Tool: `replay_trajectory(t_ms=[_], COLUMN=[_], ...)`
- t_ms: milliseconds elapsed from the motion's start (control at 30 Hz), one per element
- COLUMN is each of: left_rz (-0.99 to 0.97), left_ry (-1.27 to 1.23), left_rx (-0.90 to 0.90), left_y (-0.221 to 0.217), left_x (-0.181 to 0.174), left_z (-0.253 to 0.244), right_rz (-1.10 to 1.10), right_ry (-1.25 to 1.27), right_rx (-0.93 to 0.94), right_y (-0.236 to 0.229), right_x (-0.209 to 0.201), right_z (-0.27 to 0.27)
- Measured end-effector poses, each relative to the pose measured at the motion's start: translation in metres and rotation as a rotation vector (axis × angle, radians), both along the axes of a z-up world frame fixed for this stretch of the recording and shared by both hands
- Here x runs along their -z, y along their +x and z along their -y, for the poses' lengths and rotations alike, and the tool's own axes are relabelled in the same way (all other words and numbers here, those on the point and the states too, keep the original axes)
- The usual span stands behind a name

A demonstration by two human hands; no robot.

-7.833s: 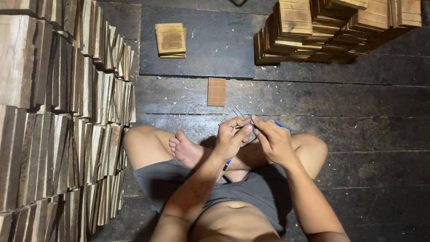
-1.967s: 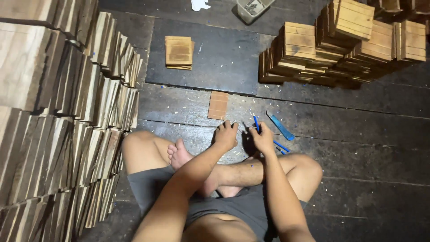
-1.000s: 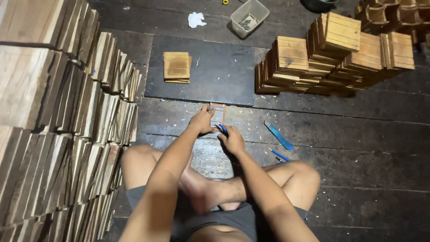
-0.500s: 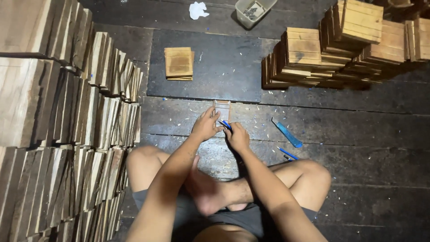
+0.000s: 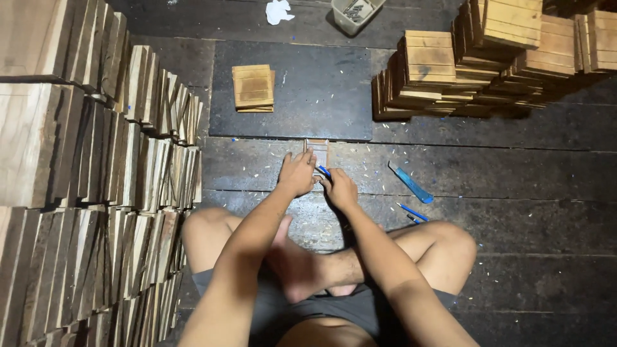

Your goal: Marking small wooden blocks with a pen and template for future cutting.

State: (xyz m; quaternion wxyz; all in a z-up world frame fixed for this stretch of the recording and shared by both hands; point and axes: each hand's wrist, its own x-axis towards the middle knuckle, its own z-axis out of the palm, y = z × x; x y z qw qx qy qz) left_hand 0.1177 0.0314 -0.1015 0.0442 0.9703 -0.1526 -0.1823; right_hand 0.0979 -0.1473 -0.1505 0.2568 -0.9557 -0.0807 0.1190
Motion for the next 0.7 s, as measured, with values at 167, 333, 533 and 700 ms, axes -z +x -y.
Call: replay_trajectory(t_ms=[167,333,533,700], left_rz=[-0.017,-0.024,0.031,-0.003], left_ry=[0.052,-0.002,-0.004,-0.034], left_rx=[-0.022,-0.062,-0.114,-0.149], left_y=[0.007,0.018,0.019,0.030], left_x=[-0.002,0.011,0.028,0.041], left_z=[0.007,0.009,0.013,0.009], right_rz=[0.000,0.073,0.020,-0.072], right_ry=[0.268,0.328,0.263,0.186], right_rx=[0.084,0.086,0.138,0.101], right_y=[0.004,0.010,0.039,0.064], right_x=[-0.028,-0.031,-0.001,0.005], right_z=[0.007,0.022,0.021,0.014])
